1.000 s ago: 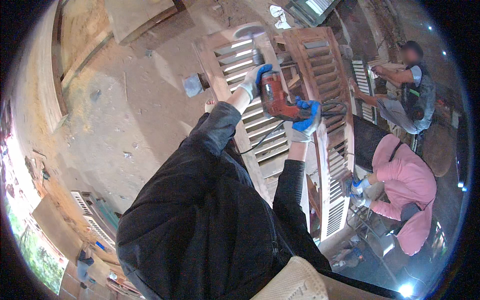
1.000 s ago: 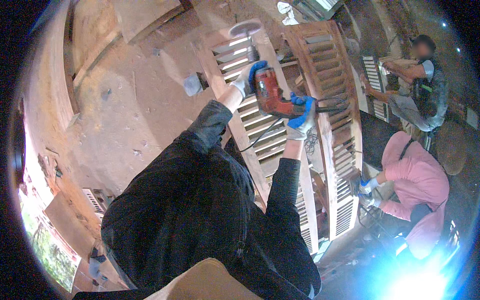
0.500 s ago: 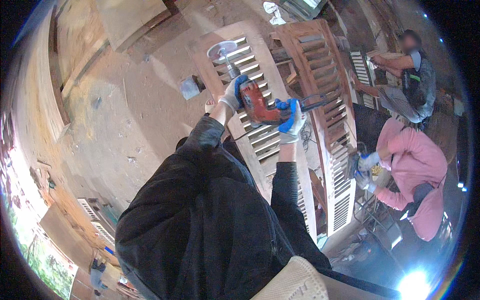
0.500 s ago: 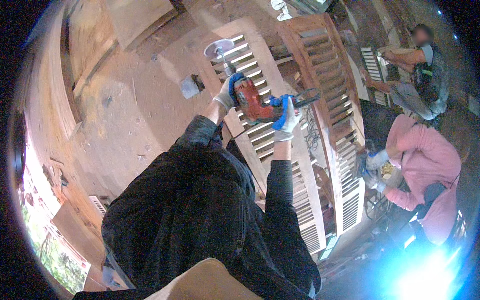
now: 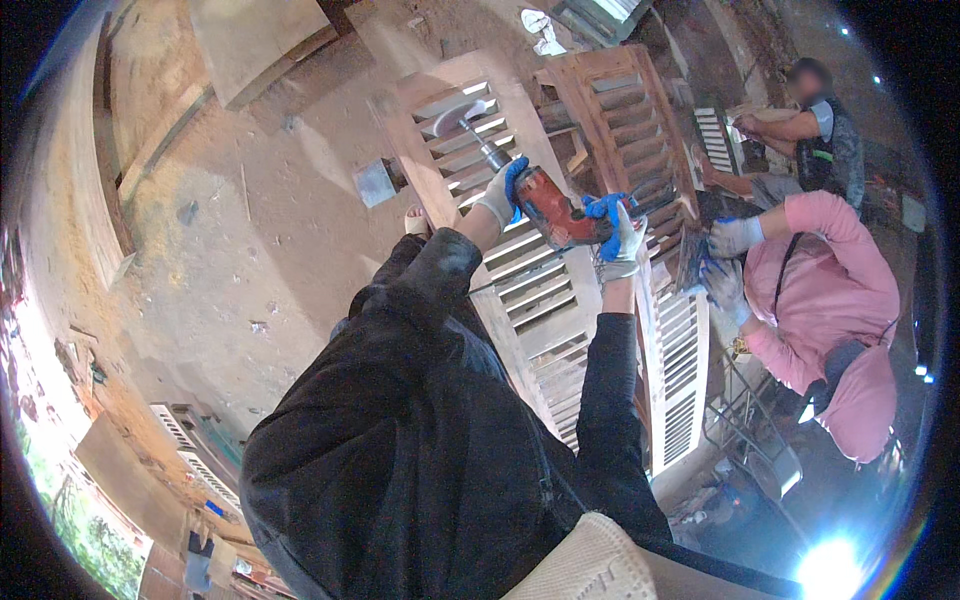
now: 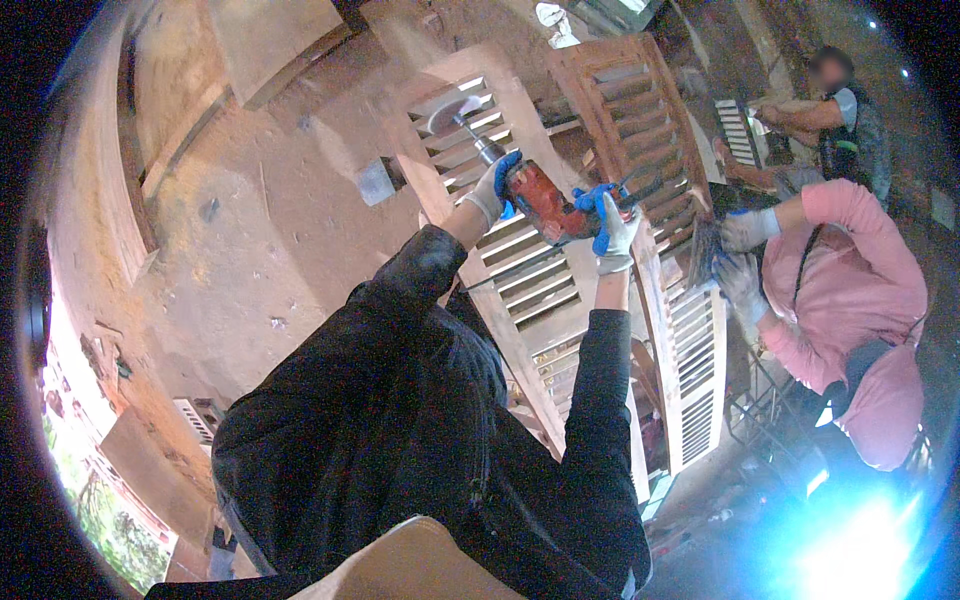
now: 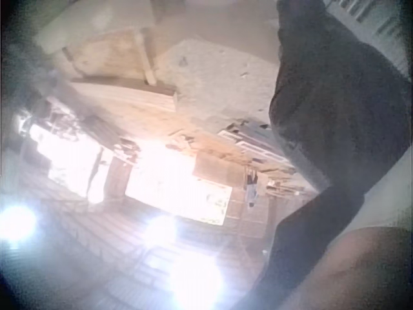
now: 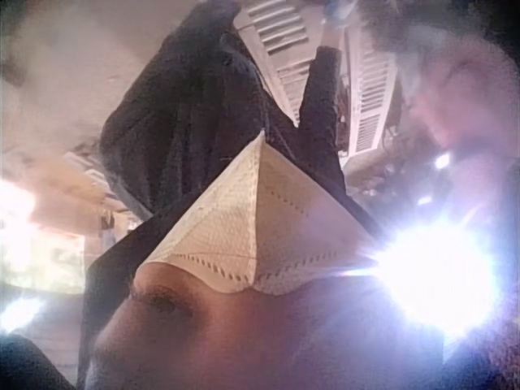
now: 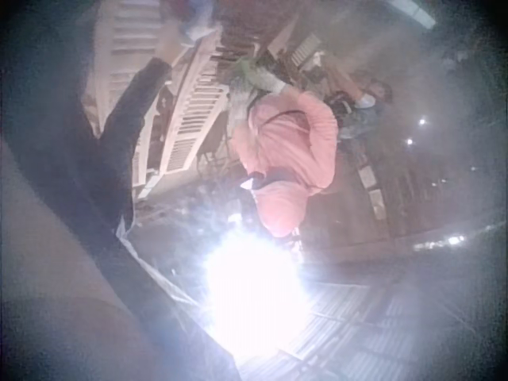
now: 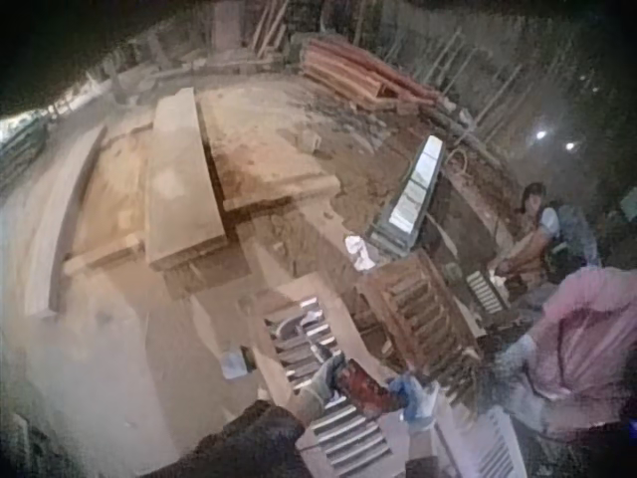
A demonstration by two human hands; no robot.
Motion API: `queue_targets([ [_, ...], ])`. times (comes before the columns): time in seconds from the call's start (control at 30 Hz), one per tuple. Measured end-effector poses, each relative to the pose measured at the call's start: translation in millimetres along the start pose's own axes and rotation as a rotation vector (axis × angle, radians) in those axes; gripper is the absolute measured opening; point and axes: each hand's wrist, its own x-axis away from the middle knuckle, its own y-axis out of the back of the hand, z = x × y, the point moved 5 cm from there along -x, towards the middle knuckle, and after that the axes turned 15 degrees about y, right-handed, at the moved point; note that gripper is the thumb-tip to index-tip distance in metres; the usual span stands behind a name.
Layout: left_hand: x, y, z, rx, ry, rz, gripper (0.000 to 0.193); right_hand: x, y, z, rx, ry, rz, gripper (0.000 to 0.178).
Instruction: The person uses a handheld electric sander to smooth the surface of a wooden slatted panel. They move the sander along the slats and edges, then reposition the panel to continue sanding different sections.
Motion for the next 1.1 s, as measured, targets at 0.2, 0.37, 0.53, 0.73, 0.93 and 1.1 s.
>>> queue_targets([
  [0.2, -20, -6, 3, 0.019, 0.006, 0.038, 0.018, -2, 12, 3, 0.062, 0.003, -0.007, 0.017],
  [0.37, -16, -30, 19, 0.07, 0.092, -0.069, 0.023, -17, 25, 7, 0.123, -0.013, 0.041, 0.017],
  [0.53, -4, -44, 9, 0.14, 0.097, 0.029, 0.022, -38, 11, 5, 0.117, -0.107, -0.004, 0.015],
  [0.73, -13, -62, -6, 0.099, -0.001, -0.054, 0.021, -81, -5, 28, 0.305, -0.113, 0.123, 0.011],
  [0.93, -18, -69, -18, 0.14, 0.043, 0.146, 0.021, -97, -40, 44, 0.274, -0.062, 0.185, 0.011],
  [1.1, 12, -58, -24, -0.037, 0.062, 0.219, 0.026, -20, -42, 51, 0.023, 0.025, -0.107, 0.011],
])
